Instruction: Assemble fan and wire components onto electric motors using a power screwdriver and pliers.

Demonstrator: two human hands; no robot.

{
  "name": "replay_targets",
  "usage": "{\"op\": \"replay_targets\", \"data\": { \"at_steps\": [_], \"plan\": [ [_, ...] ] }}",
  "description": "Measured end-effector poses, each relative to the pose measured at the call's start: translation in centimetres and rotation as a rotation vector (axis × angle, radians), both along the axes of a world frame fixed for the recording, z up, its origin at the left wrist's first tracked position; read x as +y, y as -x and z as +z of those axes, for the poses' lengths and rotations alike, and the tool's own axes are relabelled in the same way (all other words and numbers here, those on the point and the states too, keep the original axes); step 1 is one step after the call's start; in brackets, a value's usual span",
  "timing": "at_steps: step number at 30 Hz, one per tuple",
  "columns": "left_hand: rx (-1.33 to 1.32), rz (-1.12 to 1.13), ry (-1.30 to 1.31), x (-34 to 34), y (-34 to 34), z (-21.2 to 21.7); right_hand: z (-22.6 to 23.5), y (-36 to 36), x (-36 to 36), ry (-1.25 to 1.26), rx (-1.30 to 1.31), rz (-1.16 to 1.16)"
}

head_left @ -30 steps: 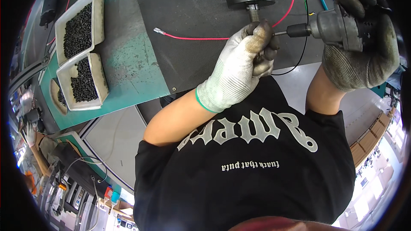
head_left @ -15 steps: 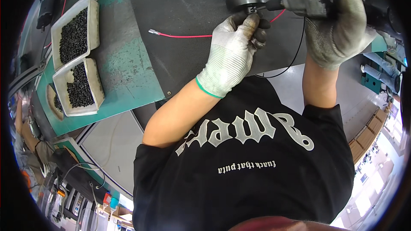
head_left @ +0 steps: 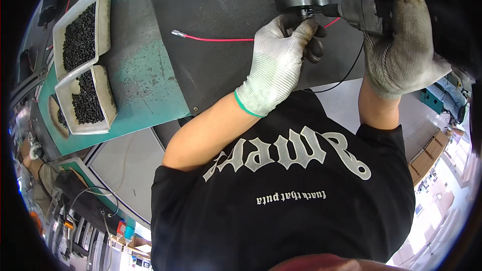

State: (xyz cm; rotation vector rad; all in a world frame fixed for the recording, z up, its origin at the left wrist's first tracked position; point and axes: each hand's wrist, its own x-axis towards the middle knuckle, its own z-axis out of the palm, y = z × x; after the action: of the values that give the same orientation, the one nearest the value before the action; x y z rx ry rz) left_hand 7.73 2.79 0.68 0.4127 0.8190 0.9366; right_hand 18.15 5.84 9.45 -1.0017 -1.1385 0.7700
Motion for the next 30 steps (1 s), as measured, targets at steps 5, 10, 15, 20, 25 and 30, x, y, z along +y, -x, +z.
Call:
{"op": "replay_targets", "data": {
  "at_steps": [5, 10, 15, 20, 25, 30],
  "plan": [
    [-0.035, 0.016, -0.008, -0.1, 0.0, -0.4, 0.0, 0.3, -0.4, 0.111, 0.11, 0.045],
    [-0.183, 0.069, 0.066, -0.3, -0.1, 0.2, 0.9, 1.9, -0.5, -0.07, -0.29, -0.126],
    [-0.236, 0.182, 0.242, -0.9, -0.7, 0.8, 4.3, 0.2, -0.4, -0.368, -0.091, -0.286],
    [-0.874, 0.109, 0.416, -0.3, 0.1, -1.1, 2.5, -17.1, 3.2, -0.319, -0.312, -0.416],
    [-0.82, 0.1, 0.675, 0.0, 0.9, 1.3, -2.8, -21.7, 4.8, -0.177, -1.296, -1.096],
    [-0.29, -0.41, 0.045, -1.1, 10.0, 4.7, -8.6, -18.7, 2.2, 0.301, -1.378, -0.333]
  ]
}}
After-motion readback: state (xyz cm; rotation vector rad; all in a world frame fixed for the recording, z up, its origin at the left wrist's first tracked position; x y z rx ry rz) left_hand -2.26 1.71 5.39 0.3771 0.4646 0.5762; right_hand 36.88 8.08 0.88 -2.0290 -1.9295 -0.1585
